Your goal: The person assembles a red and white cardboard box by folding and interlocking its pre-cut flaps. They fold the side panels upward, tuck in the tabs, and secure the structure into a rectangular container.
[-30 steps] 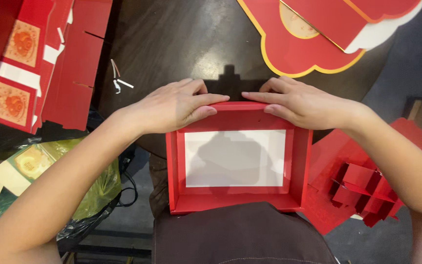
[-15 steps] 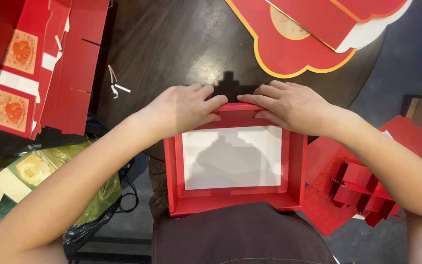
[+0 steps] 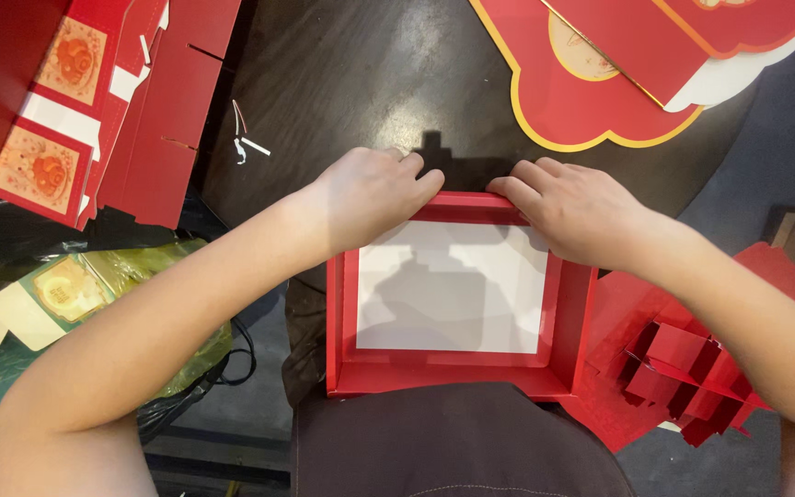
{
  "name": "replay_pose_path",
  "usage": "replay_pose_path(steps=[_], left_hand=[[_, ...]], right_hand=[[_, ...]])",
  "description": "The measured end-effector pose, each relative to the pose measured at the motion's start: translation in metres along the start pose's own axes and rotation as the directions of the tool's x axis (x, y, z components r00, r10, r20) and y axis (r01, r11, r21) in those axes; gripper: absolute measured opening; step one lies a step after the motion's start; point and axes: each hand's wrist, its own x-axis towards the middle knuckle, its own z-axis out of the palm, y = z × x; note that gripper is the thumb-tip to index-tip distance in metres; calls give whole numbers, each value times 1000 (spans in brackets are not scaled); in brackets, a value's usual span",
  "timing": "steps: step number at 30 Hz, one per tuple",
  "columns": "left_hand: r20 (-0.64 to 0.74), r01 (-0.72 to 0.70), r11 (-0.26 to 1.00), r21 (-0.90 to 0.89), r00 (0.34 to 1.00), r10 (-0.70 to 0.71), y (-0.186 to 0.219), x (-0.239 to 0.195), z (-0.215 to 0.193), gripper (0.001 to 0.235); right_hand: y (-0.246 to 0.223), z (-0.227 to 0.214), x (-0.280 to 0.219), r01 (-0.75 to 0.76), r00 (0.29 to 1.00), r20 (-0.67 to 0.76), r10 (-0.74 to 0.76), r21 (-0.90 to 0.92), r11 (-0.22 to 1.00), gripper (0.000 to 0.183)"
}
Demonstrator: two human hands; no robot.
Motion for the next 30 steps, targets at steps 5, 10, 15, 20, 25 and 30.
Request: replay_pose_path(steps=[5,10,15,20,25,30], left_hand=[[-114,31,999,-30,993,-35,7,-7,3,20],[-153,35,996,-87,987,-48,5,-10,1,23],[-201,-24,958,-286,979,-35,6,-8,-4,37],[-51,100,952,-289,991,-120,17,-12,-23,40],[-209,73,990,-117,973,-96,44,-26,-62,58],[-250,85,996,9,965,-80,54,-26,-89,69]], right_hand=[[-6,12,-7,-38,995,-95,28,-110,993,55],[-13,7,-7,-59,992,-115,46,-117,991,60],[0,-13,-13,-73,997,40,64,333,940,76],[20,-35,-30,-276,956,261,133,648,710,84],[19,-51,-68,24,1000,-28,-1,833,553,114],[-10,-41,-105,15,924,-164,347,918,395,114]])
